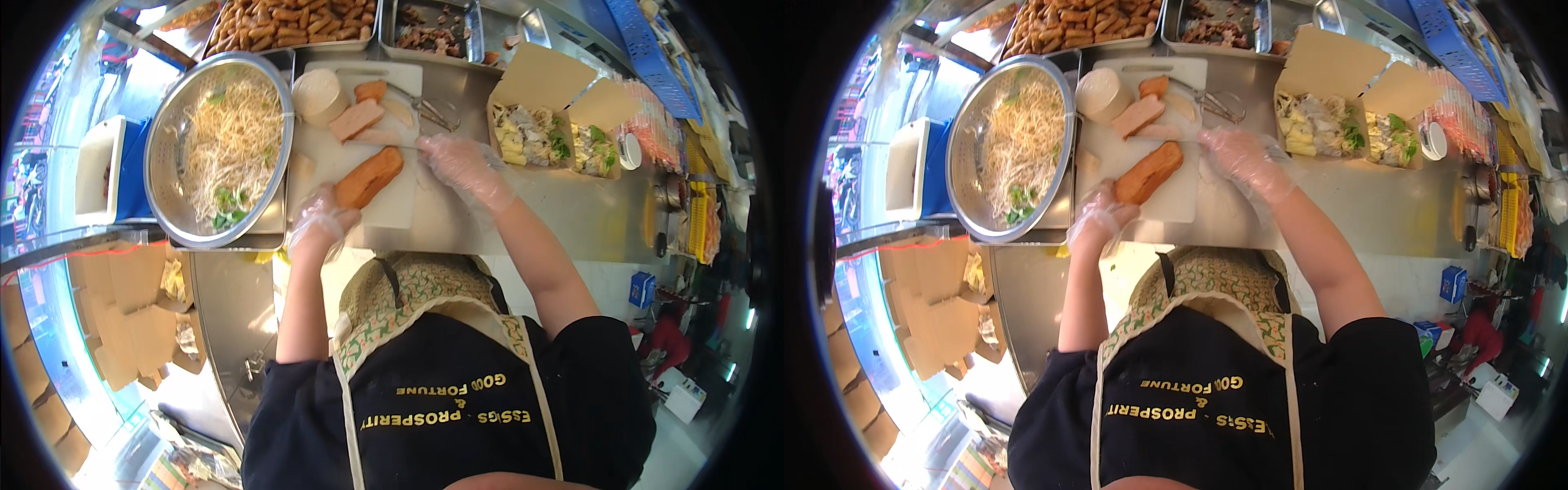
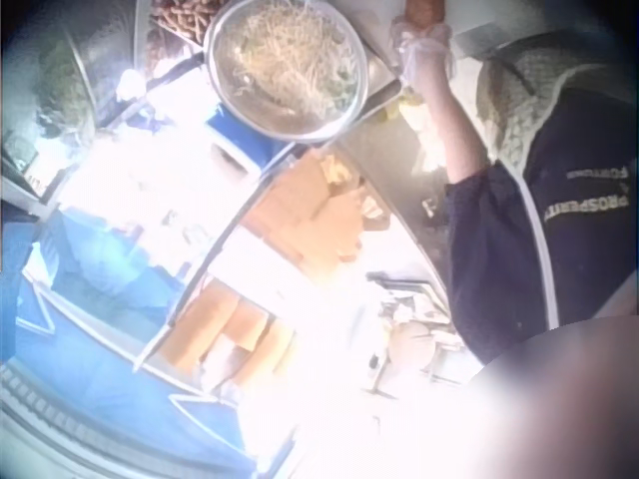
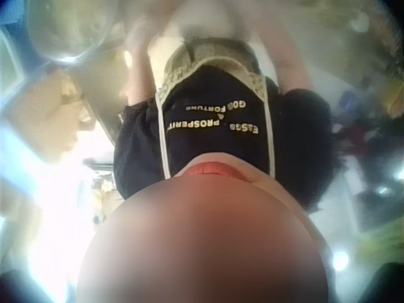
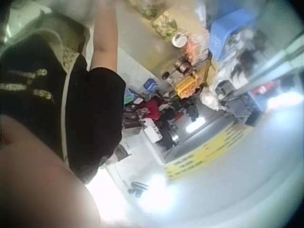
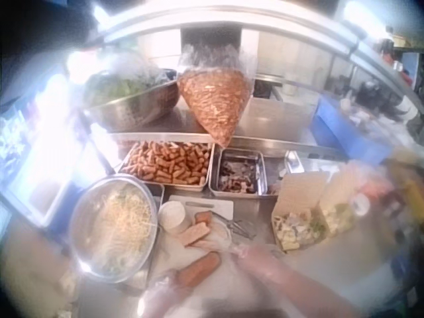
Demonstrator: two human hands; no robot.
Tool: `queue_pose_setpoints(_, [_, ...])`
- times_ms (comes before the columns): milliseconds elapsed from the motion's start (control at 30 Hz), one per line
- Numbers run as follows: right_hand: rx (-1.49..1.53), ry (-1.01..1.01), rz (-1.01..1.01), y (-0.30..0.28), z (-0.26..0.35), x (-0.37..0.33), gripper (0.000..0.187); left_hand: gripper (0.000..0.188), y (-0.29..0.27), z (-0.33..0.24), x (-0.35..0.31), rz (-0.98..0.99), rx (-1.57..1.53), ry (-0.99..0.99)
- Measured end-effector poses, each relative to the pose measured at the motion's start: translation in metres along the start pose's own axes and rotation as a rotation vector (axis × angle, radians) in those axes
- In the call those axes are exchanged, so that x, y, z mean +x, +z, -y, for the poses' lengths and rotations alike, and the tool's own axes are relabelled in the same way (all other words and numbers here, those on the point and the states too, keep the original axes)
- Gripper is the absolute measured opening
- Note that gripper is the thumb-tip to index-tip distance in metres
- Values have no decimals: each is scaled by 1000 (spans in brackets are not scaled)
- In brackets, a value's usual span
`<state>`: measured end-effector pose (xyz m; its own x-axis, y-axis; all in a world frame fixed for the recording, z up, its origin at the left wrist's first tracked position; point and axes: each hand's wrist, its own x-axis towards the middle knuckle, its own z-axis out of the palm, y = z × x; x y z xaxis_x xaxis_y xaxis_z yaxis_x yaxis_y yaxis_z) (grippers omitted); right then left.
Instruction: The person assembles food boxes by placing bean sprouts, greens, and sliced fried items into cardboard containers. They use scissors to cut the fried items and arrange them with other ingredients before closing the boxes.
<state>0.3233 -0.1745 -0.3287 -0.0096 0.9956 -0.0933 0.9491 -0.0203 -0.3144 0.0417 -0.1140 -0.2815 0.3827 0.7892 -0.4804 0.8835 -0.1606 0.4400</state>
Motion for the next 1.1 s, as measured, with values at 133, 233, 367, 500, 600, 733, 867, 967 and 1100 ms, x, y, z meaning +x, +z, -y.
queue_pose_setpoints(133, [31, 80, 46, -30, 13, -21, 15, 57, 15, -1, 8, -63, 74, 86])
queue_pose_setpoints(233, [78, 102, -33, -53, 31, -45, 17, 58, 27, -7, 11, -101, 95, 107])
queue_pose_setpoints(367, [238, 164, -60, -54, 68, -88, 18, 57, 37, -22, 17, -100, 89, 120])
queue_pose_setpoints(500, [278, 171, -32, -32, 94, -97, 20, 57, 31, -33, 19, -62, 228, 111])
queue_pose_setpoints(600, [198, 200, 92, -24, 103, -99, 17, 59, 25, -38, 16, -28, 213, 109])
queue_pose_setpoints(733, [134, 126, 126, -24, 104, -105, 15, 61, 21, -45, 17, 59, 220, 60])
queue_pose_setpoints(867, [136, 115, 115, -18, 99, -105, 13, 59, 21, -47, 24, 100, 222, 18])
queue_pose_setpoints(967, [245, 106, 142, -6, 94, -90, 17, 57, 21, -48, 27, 124, 210, -31])
queue_pose_setpoints(1100, [244, 147, 256, 21, 88, -49, 22, 58, 18, -50, 25, 122, 199, 10])
